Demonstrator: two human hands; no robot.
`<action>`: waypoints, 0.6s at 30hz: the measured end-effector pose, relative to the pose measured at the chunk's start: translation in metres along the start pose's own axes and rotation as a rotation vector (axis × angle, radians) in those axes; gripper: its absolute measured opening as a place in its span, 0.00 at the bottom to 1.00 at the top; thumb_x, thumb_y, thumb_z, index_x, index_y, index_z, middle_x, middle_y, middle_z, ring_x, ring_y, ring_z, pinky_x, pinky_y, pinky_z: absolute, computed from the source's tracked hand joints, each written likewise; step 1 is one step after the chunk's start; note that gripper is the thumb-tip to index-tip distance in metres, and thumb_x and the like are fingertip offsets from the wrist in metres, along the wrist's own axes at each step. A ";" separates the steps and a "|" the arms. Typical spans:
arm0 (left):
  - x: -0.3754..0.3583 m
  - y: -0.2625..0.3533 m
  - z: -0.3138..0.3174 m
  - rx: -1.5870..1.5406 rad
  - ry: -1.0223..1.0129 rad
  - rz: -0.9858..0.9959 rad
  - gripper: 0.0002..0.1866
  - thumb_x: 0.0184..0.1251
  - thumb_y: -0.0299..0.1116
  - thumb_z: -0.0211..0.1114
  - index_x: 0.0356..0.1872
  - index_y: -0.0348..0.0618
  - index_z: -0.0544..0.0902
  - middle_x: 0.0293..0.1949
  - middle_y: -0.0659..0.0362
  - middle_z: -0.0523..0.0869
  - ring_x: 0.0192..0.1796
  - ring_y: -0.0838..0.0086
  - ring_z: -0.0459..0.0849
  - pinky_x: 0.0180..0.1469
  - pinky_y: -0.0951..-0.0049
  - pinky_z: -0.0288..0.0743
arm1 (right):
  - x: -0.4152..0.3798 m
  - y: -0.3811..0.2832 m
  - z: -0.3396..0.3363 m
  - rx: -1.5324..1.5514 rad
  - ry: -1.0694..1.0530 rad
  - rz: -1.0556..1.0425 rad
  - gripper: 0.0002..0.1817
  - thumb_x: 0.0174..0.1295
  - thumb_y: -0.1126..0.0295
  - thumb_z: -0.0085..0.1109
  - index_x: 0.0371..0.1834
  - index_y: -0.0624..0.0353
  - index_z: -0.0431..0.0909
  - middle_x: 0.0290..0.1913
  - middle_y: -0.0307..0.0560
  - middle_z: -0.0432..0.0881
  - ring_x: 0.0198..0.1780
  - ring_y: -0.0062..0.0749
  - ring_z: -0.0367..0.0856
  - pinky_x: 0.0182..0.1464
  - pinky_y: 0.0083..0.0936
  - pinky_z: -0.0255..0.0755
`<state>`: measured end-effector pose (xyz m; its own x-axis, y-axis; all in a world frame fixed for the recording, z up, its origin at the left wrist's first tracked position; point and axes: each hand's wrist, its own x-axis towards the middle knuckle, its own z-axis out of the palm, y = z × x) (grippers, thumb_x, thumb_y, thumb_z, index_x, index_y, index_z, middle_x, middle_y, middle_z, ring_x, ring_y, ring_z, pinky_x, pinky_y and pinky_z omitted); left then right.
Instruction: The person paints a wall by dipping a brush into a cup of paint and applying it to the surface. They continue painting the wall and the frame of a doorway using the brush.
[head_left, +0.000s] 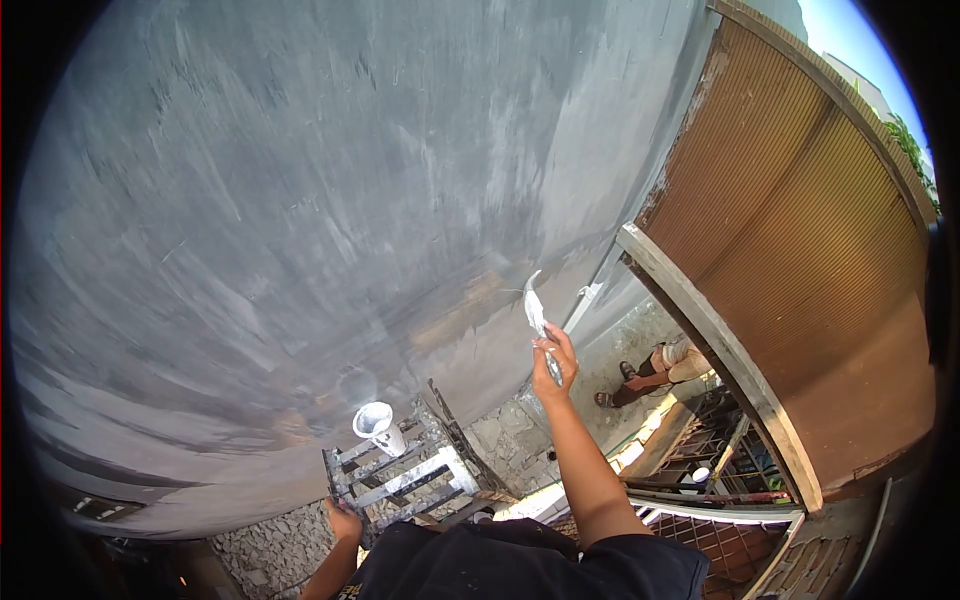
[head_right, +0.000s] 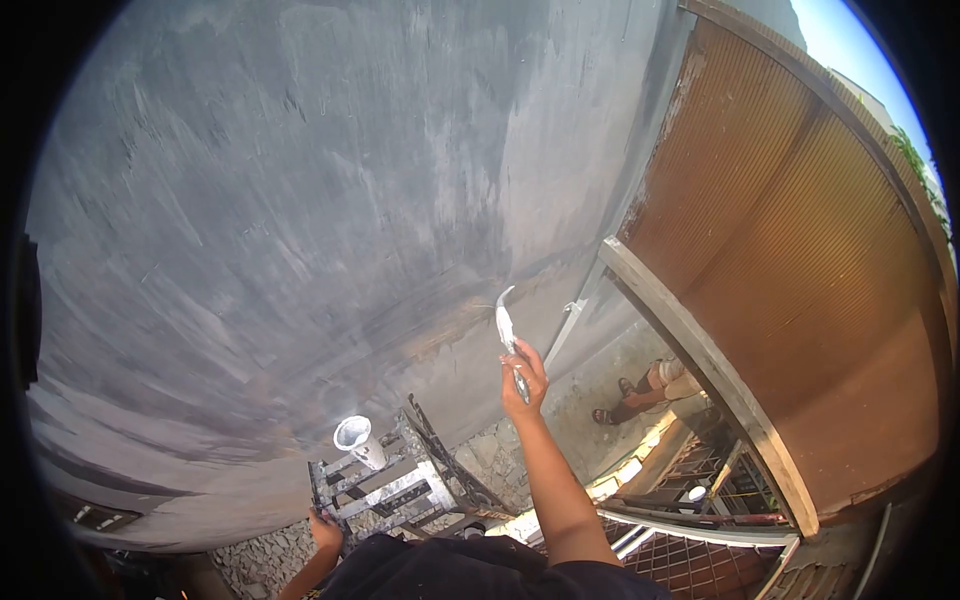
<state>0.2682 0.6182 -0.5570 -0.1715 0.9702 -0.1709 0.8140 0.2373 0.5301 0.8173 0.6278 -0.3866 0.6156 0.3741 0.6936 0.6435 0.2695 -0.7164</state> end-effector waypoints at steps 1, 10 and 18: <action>-0.003 -0.001 -0.002 0.000 -0.005 -0.006 0.27 0.79 0.32 0.51 0.72 0.27 0.61 0.63 0.28 0.75 0.65 0.36 0.74 0.67 0.52 0.68 | -0.013 -0.025 0.013 0.050 -0.041 -0.028 0.10 0.54 0.89 0.63 0.37 0.64 0.85 0.55 0.63 0.82 0.54 0.52 0.86 0.57 0.38 0.82; -0.006 0.008 -0.004 0.021 0.013 -0.001 0.27 0.79 0.38 0.52 0.72 0.34 0.61 0.37 0.29 0.84 0.42 0.32 0.83 0.44 0.43 0.74 | -0.136 -0.203 0.092 0.579 -0.722 -0.203 0.18 0.49 0.85 0.70 0.43 0.57 0.86 0.61 0.66 0.79 0.58 0.56 0.84 0.58 0.39 0.80; -0.009 0.019 -0.010 -0.032 0.011 -0.097 0.25 0.77 0.34 0.54 0.69 0.33 0.62 0.37 0.29 0.84 0.44 0.33 0.83 0.46 0.42 0.74 | -0.124 -0.179 0.117 0.464 -0.580 -0.125 0.12 0.55 0.87 0.66 0.42 0.62 0.85 0.58 0.66 0.81 0.57 0.54 0.86 0.56 0.36 0.82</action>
<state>0.2799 0.6147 -0.5375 -0.2544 0.9432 -0.2139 0.7755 0.3311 0.5375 0.5732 0.6368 -0.3531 0.1296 0.6885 0.7135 0.3561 0.6393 -0.6816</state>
